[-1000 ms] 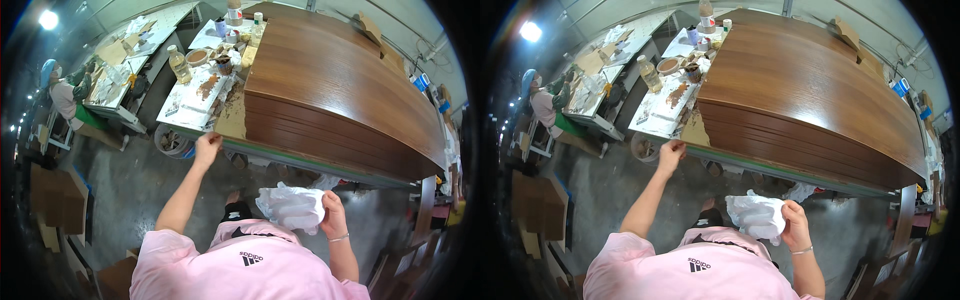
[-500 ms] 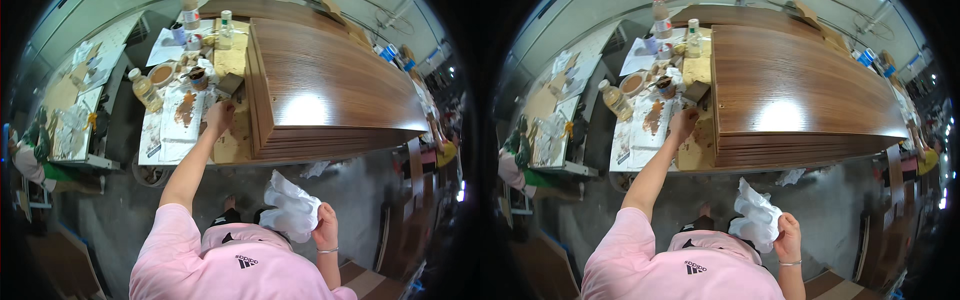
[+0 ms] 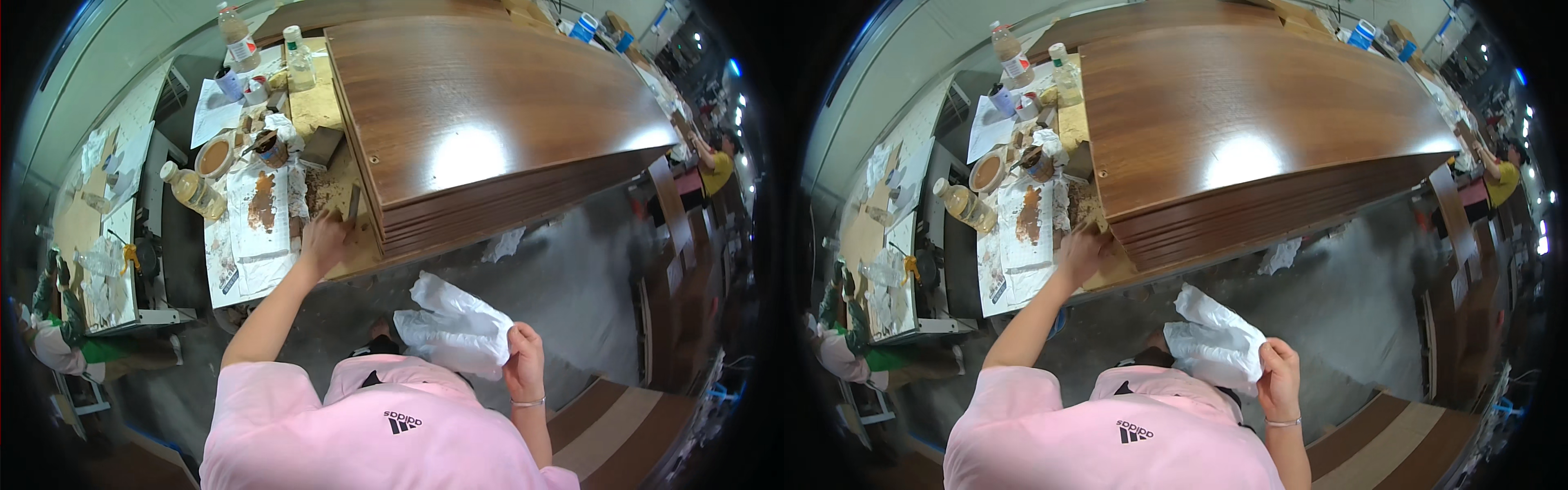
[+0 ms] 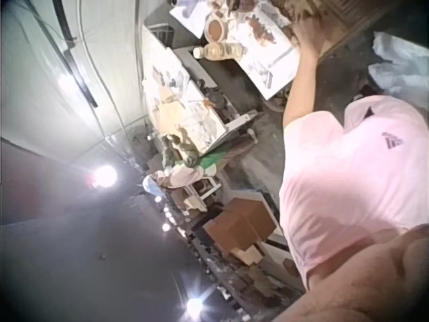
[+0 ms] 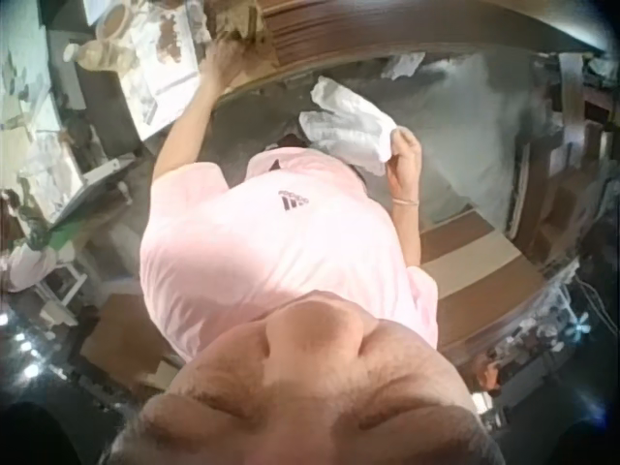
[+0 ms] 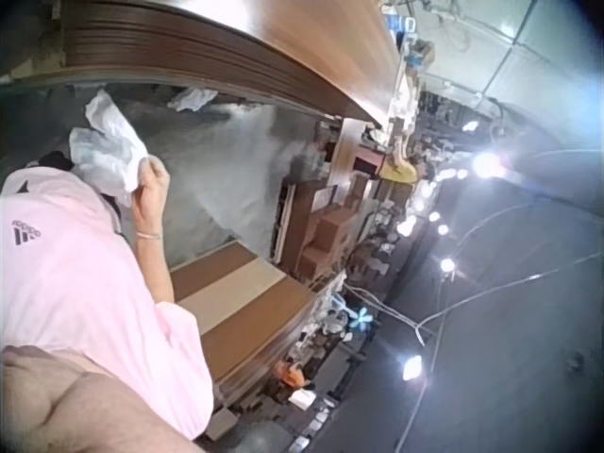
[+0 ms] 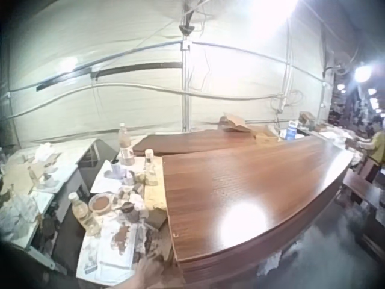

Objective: The person sands the surface and edges of a wooden panel, wipes it with a cloth, applies a liquid from a bottle, and polishes the wood with a fresh cloth.

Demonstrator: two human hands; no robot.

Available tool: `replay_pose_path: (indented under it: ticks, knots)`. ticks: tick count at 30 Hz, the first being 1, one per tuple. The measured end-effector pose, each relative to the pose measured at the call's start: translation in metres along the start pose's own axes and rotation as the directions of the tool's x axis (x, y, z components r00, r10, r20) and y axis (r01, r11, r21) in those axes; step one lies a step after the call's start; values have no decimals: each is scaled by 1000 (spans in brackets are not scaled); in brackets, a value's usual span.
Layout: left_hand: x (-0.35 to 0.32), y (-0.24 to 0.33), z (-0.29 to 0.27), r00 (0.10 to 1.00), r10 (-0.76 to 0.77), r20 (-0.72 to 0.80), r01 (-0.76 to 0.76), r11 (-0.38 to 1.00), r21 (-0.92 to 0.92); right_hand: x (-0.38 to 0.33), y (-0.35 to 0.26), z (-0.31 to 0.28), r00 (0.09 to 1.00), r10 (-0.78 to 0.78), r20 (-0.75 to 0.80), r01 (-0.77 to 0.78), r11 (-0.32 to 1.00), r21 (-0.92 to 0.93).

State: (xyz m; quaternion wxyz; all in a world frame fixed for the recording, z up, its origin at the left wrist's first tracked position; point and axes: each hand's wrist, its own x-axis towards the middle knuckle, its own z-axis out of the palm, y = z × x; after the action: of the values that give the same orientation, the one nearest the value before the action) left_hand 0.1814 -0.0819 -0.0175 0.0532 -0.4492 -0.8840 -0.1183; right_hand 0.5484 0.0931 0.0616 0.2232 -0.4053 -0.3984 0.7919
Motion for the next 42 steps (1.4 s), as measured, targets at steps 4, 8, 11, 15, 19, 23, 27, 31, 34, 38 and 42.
replay_pose_path:
  ticks: [4,8,11,15,19,23,27,31,34,38,42]
  knots:
    - [-29,22,-11,999,-42,-25,36,982,-184,9,2,0,999,34,19,-32,997,-71]
    - [-26,33,-4,993,-113,-44,104,981,-162,22,6,1,995,44,88,-42,999,-24]
    - [-23,30,5,992,-130,-9,127,984,-125,27,7,2,996,53,75,-52,998,-19]
    - [-31,21,-5,983,-184,-27,183,982,-38,26,10,3,995,88,50,-87,996,-20]
    - [-56,34,-48,894,-442,73,448,874,-186,21,17,5,993,86,86,-86,996,4]
    - [-95,90,-76,779,-183,600,620,75,-781,20,26,9,990,63,126,-51,994,-95]
    - [-87,136,-51,769,229,597,639,-250,-727,23,32,19,973,135,185,-103,980,-172]
    - [-69,149,-25,683,324,654,720,-154,-676,22,31,27,933,195,302,-126,964,-233]
    - [-70,145,-22,709,449,544,663,-161,-731,23,29,29,873,226,432,-101,951,-292]
    - [-85,137,-31,804,326,497,534,-29,-845,28,30,24,840,327,433,-105,881,-462]
    - [-99,129,-39,807,443,390,358,159,-920,35,39,19,760,224,610,411,562,-718]
